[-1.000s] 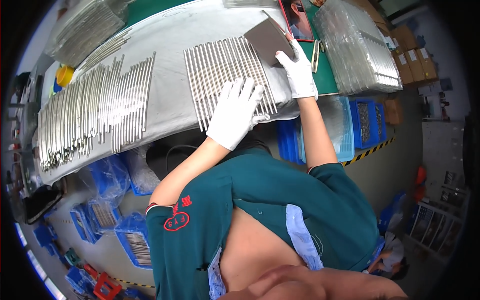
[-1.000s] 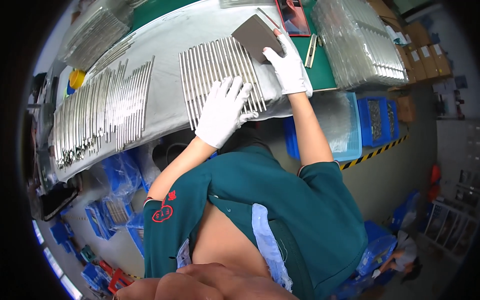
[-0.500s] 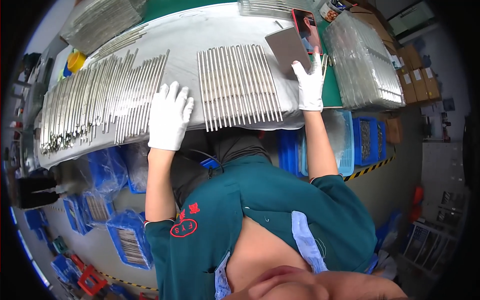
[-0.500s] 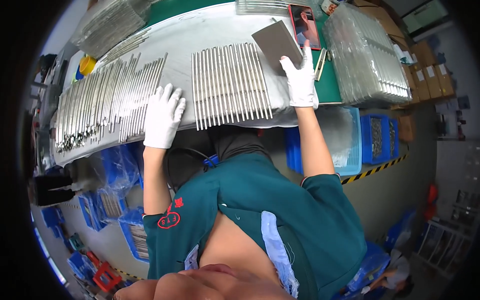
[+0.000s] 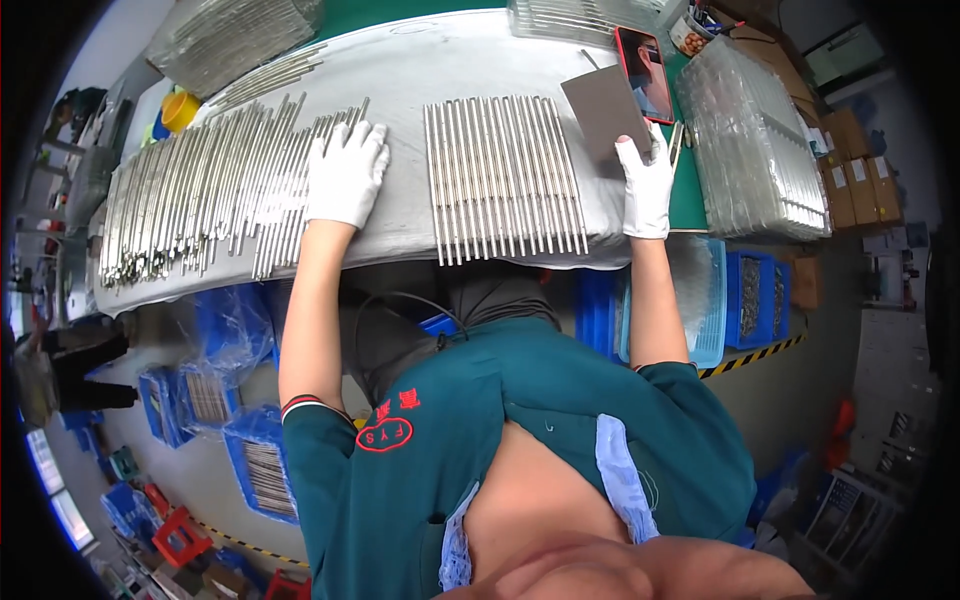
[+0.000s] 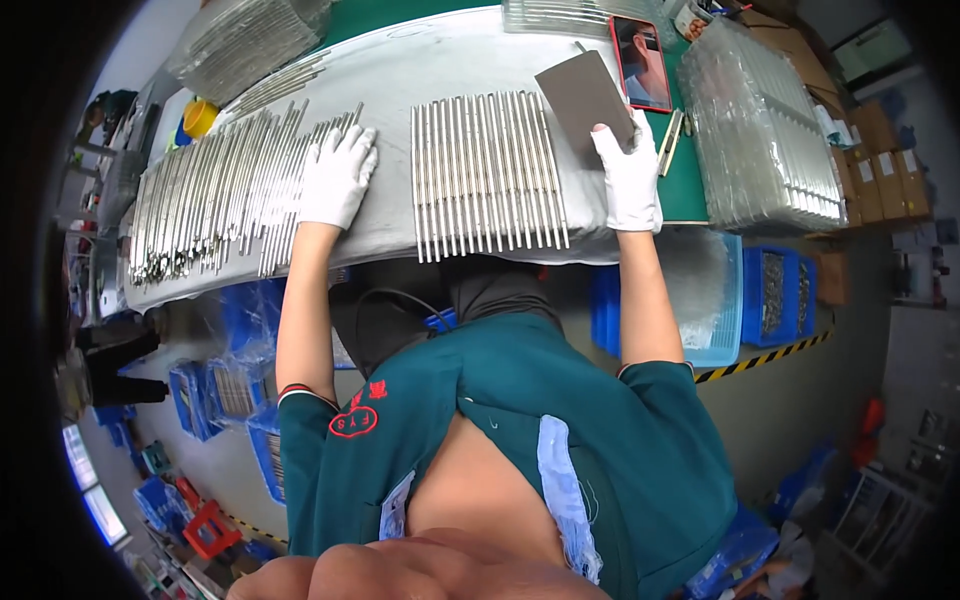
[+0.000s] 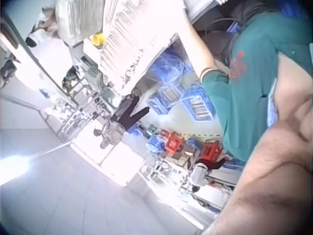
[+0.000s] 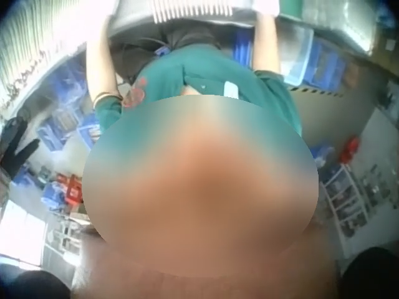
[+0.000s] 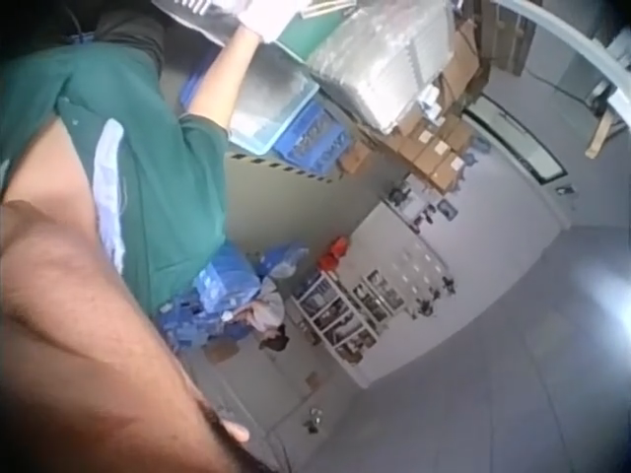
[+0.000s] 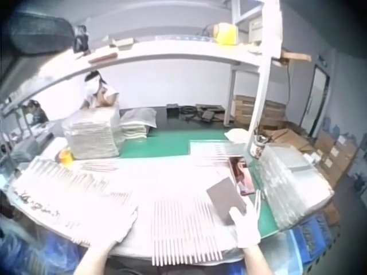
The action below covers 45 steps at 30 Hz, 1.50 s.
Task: Polishing a set of thin metal rods using a sanding block at a factory workbench.
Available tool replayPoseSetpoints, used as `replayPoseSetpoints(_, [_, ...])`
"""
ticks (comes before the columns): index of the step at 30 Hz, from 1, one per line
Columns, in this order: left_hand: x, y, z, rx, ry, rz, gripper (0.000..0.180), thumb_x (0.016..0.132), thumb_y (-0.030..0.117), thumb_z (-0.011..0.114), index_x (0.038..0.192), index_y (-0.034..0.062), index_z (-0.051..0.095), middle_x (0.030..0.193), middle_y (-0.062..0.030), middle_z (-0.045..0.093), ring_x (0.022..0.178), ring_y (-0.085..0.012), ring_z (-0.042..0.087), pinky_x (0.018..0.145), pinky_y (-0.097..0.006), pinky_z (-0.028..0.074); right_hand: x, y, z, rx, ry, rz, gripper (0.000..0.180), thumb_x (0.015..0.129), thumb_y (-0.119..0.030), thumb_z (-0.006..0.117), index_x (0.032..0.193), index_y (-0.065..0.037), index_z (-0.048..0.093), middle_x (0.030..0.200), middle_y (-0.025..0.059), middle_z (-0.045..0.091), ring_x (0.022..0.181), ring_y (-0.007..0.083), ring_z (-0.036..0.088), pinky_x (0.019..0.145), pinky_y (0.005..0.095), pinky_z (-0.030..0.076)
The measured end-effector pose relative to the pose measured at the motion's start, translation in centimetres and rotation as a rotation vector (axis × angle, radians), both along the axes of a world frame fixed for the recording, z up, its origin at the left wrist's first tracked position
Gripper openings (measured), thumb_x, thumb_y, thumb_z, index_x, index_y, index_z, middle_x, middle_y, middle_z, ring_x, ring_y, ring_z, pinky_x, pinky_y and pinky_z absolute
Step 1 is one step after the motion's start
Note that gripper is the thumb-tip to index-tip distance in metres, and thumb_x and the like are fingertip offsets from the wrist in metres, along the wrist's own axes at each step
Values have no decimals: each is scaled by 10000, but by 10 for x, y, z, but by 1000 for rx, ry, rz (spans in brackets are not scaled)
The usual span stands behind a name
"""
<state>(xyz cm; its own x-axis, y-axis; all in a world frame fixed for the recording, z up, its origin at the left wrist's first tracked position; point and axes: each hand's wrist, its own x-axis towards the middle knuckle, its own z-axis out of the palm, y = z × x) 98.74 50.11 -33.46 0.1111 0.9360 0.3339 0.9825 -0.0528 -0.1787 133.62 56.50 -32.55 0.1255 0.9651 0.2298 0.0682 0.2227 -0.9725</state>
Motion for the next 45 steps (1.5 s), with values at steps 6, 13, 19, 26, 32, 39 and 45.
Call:
replayPoseSetpoints(6, [-16, 12, -8, -107, -179, 135, 445, 992, 390, 401, 1360, 173, 526, 1411, -55, 506, 1271, -298, 460, 1064, -429, 318, 1, 0, 0, 0, -53, -27, 520, 876, -185, 711, 1311, 14, 506, 1207, 111, 607, 1090, 175, 570, 958, 293, 436])
replayPoseSetpoints(13, [-19, 12, -11, -70, -75, 131, 435, 994, 371, 400, 1335, 142, 542, 1403, -68, 506, 1242, -294, 474, 1031, -415, 347, 0, 1, -3, 23, -68, -17, 536, 873, -198, 713, 1315, 16, 498, 1220, 116, 599, 1104, 183, 563, 963, 303, 435])
replayPoseSetpoints(19, [15, -9, 10, 151, -106, -52, 420, 959, 329, 485, 1222, 19, 593, 1299, -186, 556, 1205, -365, 491, 978, -431, 389, -1, -1, -1, 9, -34, 8, 527, 878, -171, 700, 1319, 25, 487, 1221, 124, 594, 1123, 185, 554, 980, 304, 430])
replayPoseSetpoints(26, [59, -32, 16, -3, -278, -144, 637, 844, 479, 631, 1138, -86, 603, 1221, -257, 578, 1085, -397, 540, 937, -444, 420, -1, -4, 4, -62, -90, 96, 565, 876, -127, 703, 1355, 33, 450, 1258, 134, 569, 1115, 184, 556, 974, 301, 433])
replayPoseSetpoints(32, [71, -38, 1, 80, -322, -115, 694, 816, 479, 674, 1193, -94, 572, 1212, -294, 582, 1141, -432, 538, 991, -492, 404, -2, -3, -1, -31, -19, 127, 517, 873, -111, 689, 1321, 26, 469, 1224, 127, 574, 1093, 179, 565, 913, 290, 477])
replayPoseSetpoints(39, [85, -75, 23, -176, -447, -184, 996, 675, 657, 693, 1286, -103, 488, 1289, -329, 489, 1208, -471, 463, 1055, -547, 315, -1, -3, 0, -55, -28, 119, 562, 875, -123, 703, 1352, 35, 452, 1248, 133, 575, 1112, 184, 559, 971, 297, 437])
replayPoseSetpoints(45, [88, -73, 4, -51, -323, -190, 1082, 634, 773, 600, 1300, -73, 485, 1249, -311, 515, 1164, -460, 491, 1025, -562, 327, -3, 2, -2, -46, -117, 81, 481, 854, -132, 712, 1258, 42, 517, 1142, 102, 603, 1032, 152, 578, 895, 268, 468])
